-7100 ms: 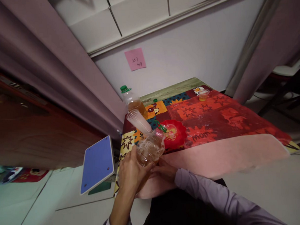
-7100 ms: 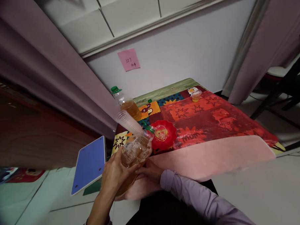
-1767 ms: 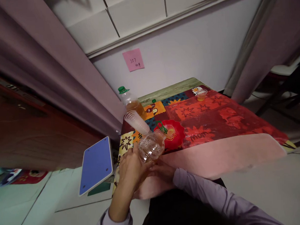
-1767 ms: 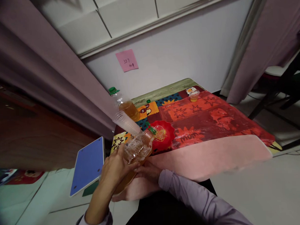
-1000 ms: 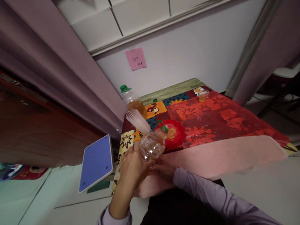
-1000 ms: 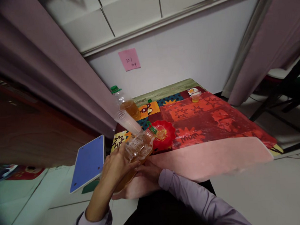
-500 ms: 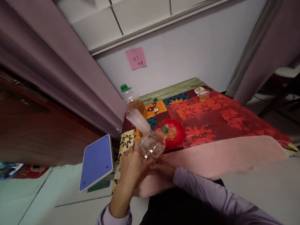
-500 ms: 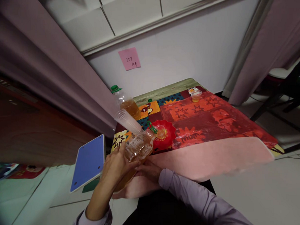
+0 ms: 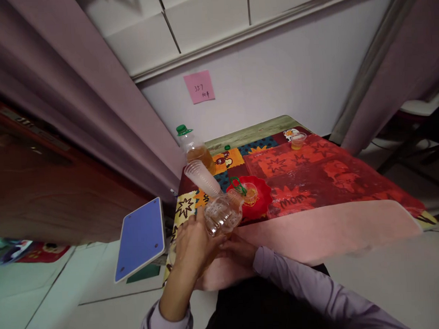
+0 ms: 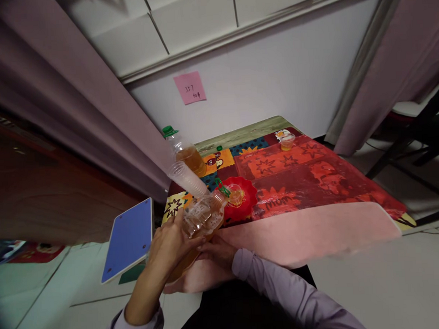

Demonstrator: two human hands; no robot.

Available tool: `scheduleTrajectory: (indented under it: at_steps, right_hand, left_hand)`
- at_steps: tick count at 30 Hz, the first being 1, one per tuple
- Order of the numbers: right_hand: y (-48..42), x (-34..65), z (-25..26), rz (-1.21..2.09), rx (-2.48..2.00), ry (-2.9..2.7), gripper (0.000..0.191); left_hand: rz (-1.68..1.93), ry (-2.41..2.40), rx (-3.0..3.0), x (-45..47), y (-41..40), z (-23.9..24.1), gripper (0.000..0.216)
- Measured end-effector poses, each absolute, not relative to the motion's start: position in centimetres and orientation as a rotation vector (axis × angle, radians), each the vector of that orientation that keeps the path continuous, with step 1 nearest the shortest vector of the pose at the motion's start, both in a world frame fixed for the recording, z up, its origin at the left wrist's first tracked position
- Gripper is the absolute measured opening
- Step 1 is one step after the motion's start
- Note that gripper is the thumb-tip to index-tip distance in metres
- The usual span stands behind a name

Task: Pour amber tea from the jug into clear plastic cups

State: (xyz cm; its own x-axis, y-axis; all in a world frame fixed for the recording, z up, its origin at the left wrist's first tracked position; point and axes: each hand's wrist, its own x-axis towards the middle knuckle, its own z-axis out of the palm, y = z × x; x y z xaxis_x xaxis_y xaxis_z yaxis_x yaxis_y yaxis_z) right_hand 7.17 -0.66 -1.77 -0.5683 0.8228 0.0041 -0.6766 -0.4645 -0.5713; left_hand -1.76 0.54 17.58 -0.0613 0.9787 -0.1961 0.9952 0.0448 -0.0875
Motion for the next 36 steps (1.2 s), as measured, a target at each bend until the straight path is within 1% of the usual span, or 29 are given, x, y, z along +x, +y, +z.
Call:
scheduleTrajectory:
  at_steps: [3,8,17,22,27,32,36]
  right_hand:
    - [-0.6,7.2,-1.6,2.099,-0.325,-0.686,0.057]
    - [-0.5,7.2,-1.3,2.105,-0.325,-0.708,0.057]
    - [-0.6,7.2,-1.7,2.093,-0.342,-0.717,0.059]
    - [-0.6,7.4,-1.1,2.09,-0.332,-0.706,0.055]
    - [-0.6,7.5,-1.1,2.096,-0.325,-0.705,0.058]
    - [-0.5,7.2,-2.0,2.109,-0.327,-0.68,0.059]
    - [-0.4,7.1,-2.2,2.109,-0.316,-0.697,0.061]
  left_hand:
    - [-0.32,2.208,2.073,-1.7,0.6,17.7,0.09]
    - [-0.306,2.2,2.093,-1.8,0.5,17.5,0.086]
    - [-0.322,2.214,2.074,-1.6,0.7,17.6,0.093]
    - [-0.31,2.219,2.087,-1.8,0.6,17.3,0.098]
    - [-0.298,2.21,2.101,-1.9,0.6,17.3,0.091]
    - [-0.309,2.206,2.071,-1.9,0.7,17.3,0.098]
    - [-0.279,2.195,2.095,-2.0,0.7,17.2,0.093]
